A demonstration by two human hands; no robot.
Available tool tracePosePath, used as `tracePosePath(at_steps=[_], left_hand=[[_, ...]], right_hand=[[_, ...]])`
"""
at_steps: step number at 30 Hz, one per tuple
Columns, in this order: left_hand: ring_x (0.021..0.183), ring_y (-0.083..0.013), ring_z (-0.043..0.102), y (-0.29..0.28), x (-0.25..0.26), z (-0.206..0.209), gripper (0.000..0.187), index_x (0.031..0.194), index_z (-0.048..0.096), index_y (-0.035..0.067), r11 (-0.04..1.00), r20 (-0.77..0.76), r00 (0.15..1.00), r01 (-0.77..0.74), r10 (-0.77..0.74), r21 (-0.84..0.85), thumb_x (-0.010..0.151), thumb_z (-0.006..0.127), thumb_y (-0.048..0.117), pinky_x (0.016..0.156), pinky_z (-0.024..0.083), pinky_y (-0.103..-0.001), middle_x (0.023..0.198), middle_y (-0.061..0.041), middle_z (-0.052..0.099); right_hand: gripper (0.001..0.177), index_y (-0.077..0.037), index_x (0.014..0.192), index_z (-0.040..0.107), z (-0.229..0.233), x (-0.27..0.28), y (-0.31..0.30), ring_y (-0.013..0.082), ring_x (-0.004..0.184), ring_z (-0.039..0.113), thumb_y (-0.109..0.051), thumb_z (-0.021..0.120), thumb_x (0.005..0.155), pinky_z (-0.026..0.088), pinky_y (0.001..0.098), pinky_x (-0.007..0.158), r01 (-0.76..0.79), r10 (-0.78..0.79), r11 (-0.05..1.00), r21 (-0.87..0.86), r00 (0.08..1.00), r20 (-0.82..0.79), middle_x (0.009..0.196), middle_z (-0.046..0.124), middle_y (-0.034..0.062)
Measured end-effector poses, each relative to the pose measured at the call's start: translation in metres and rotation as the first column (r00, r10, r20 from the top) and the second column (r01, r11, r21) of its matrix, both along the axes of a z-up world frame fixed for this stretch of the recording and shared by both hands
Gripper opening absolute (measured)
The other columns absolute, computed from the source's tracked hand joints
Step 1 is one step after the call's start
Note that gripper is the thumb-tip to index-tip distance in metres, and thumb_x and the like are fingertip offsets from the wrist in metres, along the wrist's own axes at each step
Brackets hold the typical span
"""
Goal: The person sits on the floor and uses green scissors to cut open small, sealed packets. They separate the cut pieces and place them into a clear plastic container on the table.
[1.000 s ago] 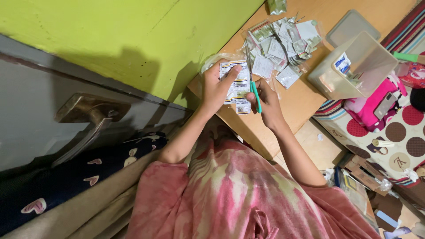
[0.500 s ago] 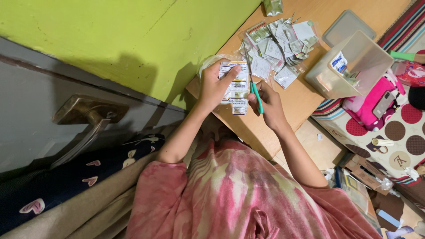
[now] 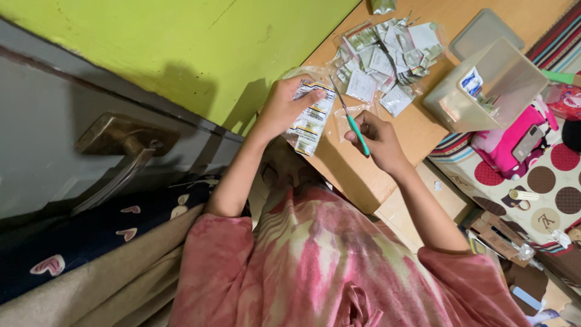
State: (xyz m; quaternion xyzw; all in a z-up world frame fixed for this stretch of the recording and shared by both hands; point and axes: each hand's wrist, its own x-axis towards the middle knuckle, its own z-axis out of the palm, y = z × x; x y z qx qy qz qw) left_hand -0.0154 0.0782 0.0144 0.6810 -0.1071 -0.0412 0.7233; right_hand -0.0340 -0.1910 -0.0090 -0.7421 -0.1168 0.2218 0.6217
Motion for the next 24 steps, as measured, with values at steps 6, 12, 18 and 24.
tracePosePath(at_steps=[6, 12, 18, 24], left_hand=[[0.079, -0.003, 0.061, 0.011, 0.003, -0.007, 0.021, 0.106, 0.071, 0.0, 0.986, 0.022, 0.998, 0.047, -0.051, 0.157, 0.1, 0.071, 0.02, 0.07, 0.054, -0.025, 0.087, -0.001, 0.073], [0.071, -0.0032, 0.059, 0.02, 0.009, -0.013, 0.022, 0.101, 0.074, -0.001, 0.962, -0.011, 0.996, 0.091, -0.091, 0.258, 0.095, 0.076, 0.02, 0.064, 0.052, -0.026, 0.079, 0.0, 0.071], [0.072, -0.0024, 0.06, 0.023, 0.013, -0.026, 0.025, 0.106, 0.075, -0.001, 0.969, -0.086, 0.99, 0.128, -0.112, 0.21, 0.094, 0.078, 0.021, 0.063, 0.052, -0.026, 0.081, 0.001, 0.073], [0.075, -0.0025, 0.061, 0.021, 0.018, -0.036, 0.026, 0.108, 0.074, -0.002, 0.975, -0.114, 0.984, 0.156, -0.139, 0.155, 0.094, 0.078, 0.019, 0.066, 0.053, -0.026, 0.085, 0.001, 0.073]], right_hand=[[0.027, -0.007, 0.09, 0.056, 0.002, 0.008, -0.012, 0.0011, 0.057, 0.042, -0.023, 0.079, 0.092, 0.031, 0.0222, 0.049, -0.083, 0.087, 0.986, -0.141, 0.996, 0.02, 0.065, 0.049, -0.007], [0.032, -0.008, 0.085, 0.056, 0.018, 0.019, -0.016, 0.0024, 0.053, 0.042, -0.029, 0.08, 0.088, 0.031, 0.024, 0.046, -0.174, 0.19, 0.948, -0.265, 0.981, 0.033, 0.06, 0.049, -0.0059], [0.037, -0.007, 0.08, 0.055, 0.032, 0.025, -0.017, 0.0039, 0.053, 0.042, -0.032, 0.082, 0.087, 0.031, 0.0256, 0.047, -0.219, 0.243, 0.921, -0.321, 0.97, 0.034, 0.059, 0.047, -0.0039], [0.037, -0.007, 0.079, 0.055, 0.032, 0.027, -0.017, 0.0045, 0.051, 0.042, -0.033, 0.081, 0.087, 0.031, 0.0262, 0.045, -0.229, 0.244, 0.908, -0.352, 0.97, -0.001, 0.058, 0.047, -0.0035]])
